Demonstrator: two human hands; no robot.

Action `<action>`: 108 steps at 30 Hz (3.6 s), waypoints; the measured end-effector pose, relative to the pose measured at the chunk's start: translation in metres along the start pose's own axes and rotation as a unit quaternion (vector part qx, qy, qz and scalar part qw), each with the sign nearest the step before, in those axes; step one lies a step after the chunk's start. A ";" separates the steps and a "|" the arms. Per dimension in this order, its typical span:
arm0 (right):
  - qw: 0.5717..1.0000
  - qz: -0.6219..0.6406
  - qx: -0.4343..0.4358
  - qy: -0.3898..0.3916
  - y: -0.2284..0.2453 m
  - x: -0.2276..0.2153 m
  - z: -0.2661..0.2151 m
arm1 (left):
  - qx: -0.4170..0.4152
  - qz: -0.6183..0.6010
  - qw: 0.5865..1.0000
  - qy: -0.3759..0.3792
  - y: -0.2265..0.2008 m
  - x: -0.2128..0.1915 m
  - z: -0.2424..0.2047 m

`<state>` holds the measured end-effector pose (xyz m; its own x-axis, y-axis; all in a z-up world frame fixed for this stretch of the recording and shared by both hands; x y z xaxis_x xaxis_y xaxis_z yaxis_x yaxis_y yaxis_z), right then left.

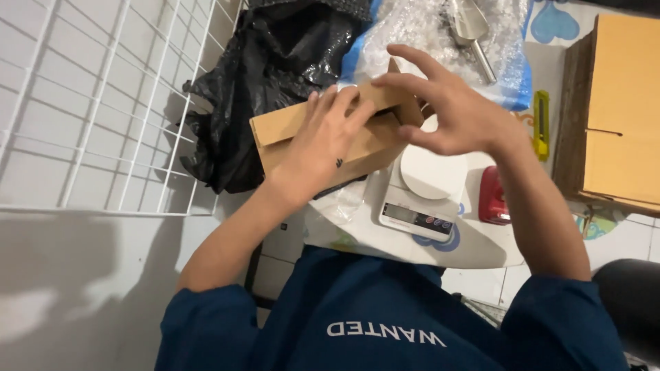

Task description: Assembling a small cardboard box and placing a wrapped item inside for shipping.

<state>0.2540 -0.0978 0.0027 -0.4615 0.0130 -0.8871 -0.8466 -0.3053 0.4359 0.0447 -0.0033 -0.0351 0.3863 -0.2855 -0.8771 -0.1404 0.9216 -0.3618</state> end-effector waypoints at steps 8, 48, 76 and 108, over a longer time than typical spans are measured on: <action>0.995 0.053 0.024 0.085 -0.020 -0.009 0.009 | 0.007 0.141 0.988 -0.057 -0.011 0.026 -0.011; 0.984 0.124 -0.048 0.116 -0.033 -0.002 -0.002 | -0.067 -0.399 0.912 -0.067 0.006 0.005 -0.008; 0.985 0.096 0.122 0.074 -0.011 0.021 0.017 | -0.107 0.048 0.982 -0.148 -0.014 0.012 -0.027; 0.930 0.212 0.238 -0.185 0.071 0.031 -0.041 | -0.178 -0.464 0.806 -0.322 -0.041 -0.017 -0.083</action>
<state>0.1902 -0.1586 -0.0005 -0.7656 0.3415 -0.5452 -0.5483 0.0968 0.8306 -0.0315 -0.0578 -0.0316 0.8521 -0.5077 0.1273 0.2732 0.2239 -0.9355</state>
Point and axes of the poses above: each hand's wrist, its own z-axis towards the middle knuckle, its own x-axis out of the palm, y = z × x, the point moved 1 cm from there along z, towards the middle knuckle, and after that the axes turned 5 degrees about -z, right-handed, at the moved point
